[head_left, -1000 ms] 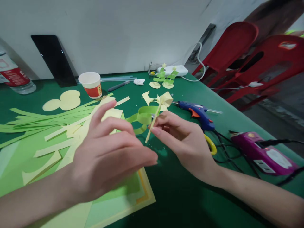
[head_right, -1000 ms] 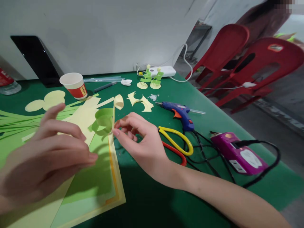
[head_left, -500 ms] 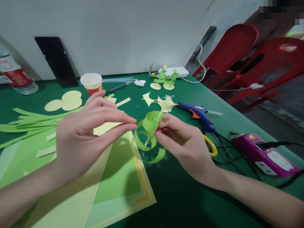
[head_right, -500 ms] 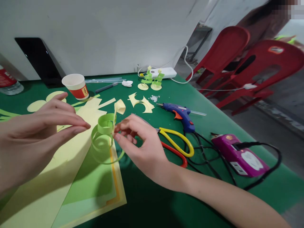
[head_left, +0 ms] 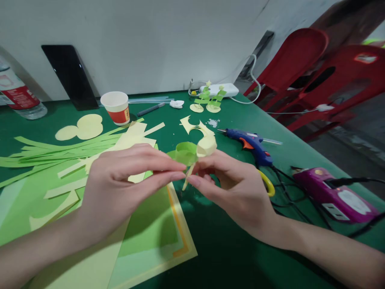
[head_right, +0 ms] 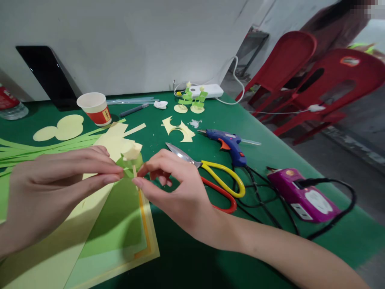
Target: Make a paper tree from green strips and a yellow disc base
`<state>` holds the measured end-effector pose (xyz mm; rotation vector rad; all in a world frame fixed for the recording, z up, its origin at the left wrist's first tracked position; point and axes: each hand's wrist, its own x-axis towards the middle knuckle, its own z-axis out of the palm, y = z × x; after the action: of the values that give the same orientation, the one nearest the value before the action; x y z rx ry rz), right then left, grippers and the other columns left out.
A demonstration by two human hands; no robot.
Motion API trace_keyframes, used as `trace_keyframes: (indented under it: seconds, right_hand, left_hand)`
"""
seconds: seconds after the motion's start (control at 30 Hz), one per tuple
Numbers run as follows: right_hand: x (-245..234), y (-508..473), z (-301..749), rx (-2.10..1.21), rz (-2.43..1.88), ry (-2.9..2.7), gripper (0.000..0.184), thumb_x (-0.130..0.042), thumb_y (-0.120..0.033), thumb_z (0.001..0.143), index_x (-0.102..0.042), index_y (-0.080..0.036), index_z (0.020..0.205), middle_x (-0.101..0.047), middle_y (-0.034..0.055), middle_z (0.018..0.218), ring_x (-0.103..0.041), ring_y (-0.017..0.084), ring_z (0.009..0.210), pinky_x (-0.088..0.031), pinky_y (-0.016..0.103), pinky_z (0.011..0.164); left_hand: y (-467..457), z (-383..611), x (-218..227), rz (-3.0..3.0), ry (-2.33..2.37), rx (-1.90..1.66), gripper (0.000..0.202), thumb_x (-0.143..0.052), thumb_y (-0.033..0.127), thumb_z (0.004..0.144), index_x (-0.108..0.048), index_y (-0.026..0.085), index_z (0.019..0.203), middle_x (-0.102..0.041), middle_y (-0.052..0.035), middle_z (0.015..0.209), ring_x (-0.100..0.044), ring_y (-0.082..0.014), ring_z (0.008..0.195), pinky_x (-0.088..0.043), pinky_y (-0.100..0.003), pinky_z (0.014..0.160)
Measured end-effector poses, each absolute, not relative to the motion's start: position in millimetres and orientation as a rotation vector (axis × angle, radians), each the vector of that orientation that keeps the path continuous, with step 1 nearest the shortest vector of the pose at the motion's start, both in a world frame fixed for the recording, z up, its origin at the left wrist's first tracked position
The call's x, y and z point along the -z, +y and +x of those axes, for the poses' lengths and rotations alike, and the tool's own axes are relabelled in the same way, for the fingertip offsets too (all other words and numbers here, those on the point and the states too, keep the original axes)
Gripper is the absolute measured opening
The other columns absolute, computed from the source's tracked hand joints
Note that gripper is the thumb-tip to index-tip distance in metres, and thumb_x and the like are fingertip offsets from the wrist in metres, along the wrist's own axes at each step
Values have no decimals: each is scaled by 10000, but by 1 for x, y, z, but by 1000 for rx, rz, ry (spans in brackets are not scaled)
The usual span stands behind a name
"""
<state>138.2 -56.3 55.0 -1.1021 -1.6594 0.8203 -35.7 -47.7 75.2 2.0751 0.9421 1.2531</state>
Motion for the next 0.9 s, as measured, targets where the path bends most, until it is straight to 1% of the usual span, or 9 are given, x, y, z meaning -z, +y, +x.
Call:
trace_keyframes:
  seconds: [0.13, 0.3, 0.47, 0.63, 0.77, 0.9]
  right_hand:
    - [-58, -58, 139, -984, -1067, -1689, 104, -606, -179, 735, -563, -183, 640, -549, -11, 628, -468, 75, 529, -396, 201, 464]
    - [-56, -59, 140, -1070, -1038, -1712, 99, -584, -179, 766, -567, -172, 668, -529, -10, 651, -456, 71, 551, -392, 195, 478]
    - [-54, -59, 140, -1029, -1038, -1734, 96, -591, -175, 767, -564, -180, 675, -539, -14, 658, -468, 72, 562, -394, 195, 487]
    - [-53, -59, 139, -984, -1032, -1759, 89, -597, -155, 766, -565, -180, 687, -549, -13, 670, -470, 64, 554, -390, 192, 482]
    - [-51, -60, 139, -910, -984, -1796, 83, -594, -142, 770, -563, -173, 699, -526, -19, 650, -458, 60, 551, -392, 187, 481]
    - [-49, -60, 141, -815, -950, -1853, 95, -591, -116, 764, -555, -165, 692, -497, -30, 623, -433, 52, 538, -380, 173, 469]
  left_hand:
    - [-47, -35, -74, 2063, 951, -1212, 129, -692, 109, 714, -715, 236, 715, -693, 71, 700, -597, -73, 632, -501, -185, 634]
    - [-47, -33, -75, 2045, 971, -1181, 130, -697, 108, 707, -714, 234, 681, -693, 71, 680, -588, -74, 628, -496, -189, 624]
    - [-48, -32, -76, 2034, 996, -1179, 122, -702, 111, 704, -716, 232, 699, -703, 78, 691, -595, -69, 643, -499, -173, 646]
    - [-48, -31, -75, 2024, 1012, -1194, 109, -709, 99, 692, -708, 208, 686, -696, 72, 673, -588, -61, 634, -487, -154, 626]
    - [-46, -31, -74, 2049, 993, -1197, 116, -697, 83, 701, -687, 188, 653, -681, 62, 655, -573, -63, 626, -477, -172, 620]
    - [-46, -32, -73, 2107, 960, -1175, 109, -675, 86, 724, -664, 169, 655, -667, 44, 650, -560, -82, 630, -465, -222, 635]
